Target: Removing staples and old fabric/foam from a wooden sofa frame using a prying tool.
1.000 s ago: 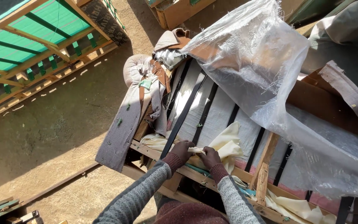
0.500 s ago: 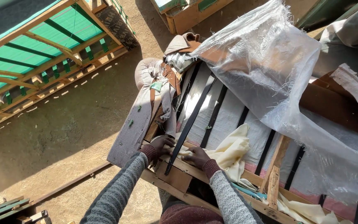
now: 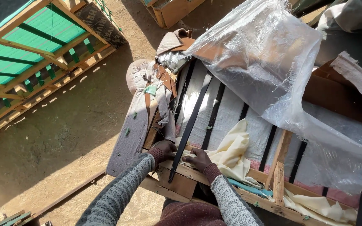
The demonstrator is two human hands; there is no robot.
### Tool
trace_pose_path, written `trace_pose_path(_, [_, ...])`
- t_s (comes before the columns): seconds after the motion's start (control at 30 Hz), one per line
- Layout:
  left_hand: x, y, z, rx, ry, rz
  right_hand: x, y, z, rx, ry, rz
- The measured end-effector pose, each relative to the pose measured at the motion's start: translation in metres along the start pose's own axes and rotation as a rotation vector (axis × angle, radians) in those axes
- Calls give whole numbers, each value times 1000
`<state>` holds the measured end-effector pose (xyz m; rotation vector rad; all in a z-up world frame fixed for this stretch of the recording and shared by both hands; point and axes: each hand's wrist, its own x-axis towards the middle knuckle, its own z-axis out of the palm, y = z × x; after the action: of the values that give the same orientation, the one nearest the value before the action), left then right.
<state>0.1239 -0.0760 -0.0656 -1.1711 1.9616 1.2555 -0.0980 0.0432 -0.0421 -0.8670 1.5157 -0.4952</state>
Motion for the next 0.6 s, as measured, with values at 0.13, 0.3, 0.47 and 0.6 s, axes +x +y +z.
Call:
trace_pose_path(0.13, [-16, 21, -6, -66, 45, -15, -9, -13, -5, 61, -108, 10])
trace_pose_path(0.3, [-46, 53, -27, -12, 104, -2, 15, 13, 2, -26, -60, 31])
trace_pose_path(0.47, [-23, 32, 5, 31, 258, -19, 27, 17, 11, -126, 7, 13])
trace_pose_path(0.6, [-21, 40, 4, 33, 278, -74, 29, 8, 17, -187, 38, 0])
